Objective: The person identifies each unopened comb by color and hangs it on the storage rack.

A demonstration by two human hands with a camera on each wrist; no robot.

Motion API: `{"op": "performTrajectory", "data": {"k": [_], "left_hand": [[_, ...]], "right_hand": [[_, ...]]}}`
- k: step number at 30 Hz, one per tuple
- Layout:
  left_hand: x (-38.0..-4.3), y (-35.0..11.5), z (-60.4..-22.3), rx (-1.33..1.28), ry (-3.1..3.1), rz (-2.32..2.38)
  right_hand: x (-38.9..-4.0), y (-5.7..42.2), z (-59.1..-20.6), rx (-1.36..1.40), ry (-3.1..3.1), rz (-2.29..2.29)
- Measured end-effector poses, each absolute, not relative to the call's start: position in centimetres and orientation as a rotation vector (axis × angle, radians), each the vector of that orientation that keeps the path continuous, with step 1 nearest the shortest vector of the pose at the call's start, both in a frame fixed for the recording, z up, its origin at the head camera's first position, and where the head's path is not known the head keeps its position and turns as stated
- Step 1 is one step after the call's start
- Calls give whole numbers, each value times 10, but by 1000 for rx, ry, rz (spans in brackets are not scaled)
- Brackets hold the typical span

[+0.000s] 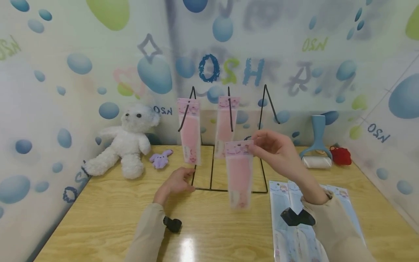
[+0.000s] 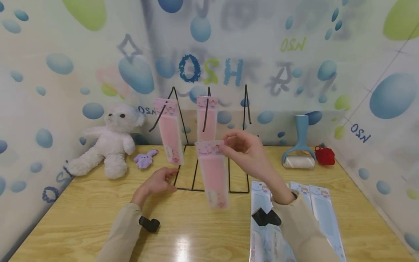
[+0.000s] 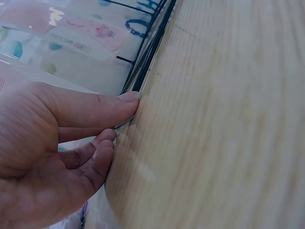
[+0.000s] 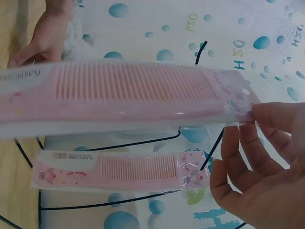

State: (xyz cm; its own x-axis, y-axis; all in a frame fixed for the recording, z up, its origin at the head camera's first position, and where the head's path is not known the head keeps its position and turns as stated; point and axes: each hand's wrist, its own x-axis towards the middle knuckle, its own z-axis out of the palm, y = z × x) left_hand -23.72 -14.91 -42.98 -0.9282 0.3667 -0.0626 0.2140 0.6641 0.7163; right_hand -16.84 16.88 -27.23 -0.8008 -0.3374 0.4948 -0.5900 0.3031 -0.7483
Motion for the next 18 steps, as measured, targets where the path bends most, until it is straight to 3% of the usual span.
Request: {"op": "performTrajectory", "data": {"k": [18], "left_hand": [[-237,-150,-430,481,2665,1141]], "right_hand": [[-177,159,-253,976,-2197,1120]]}}
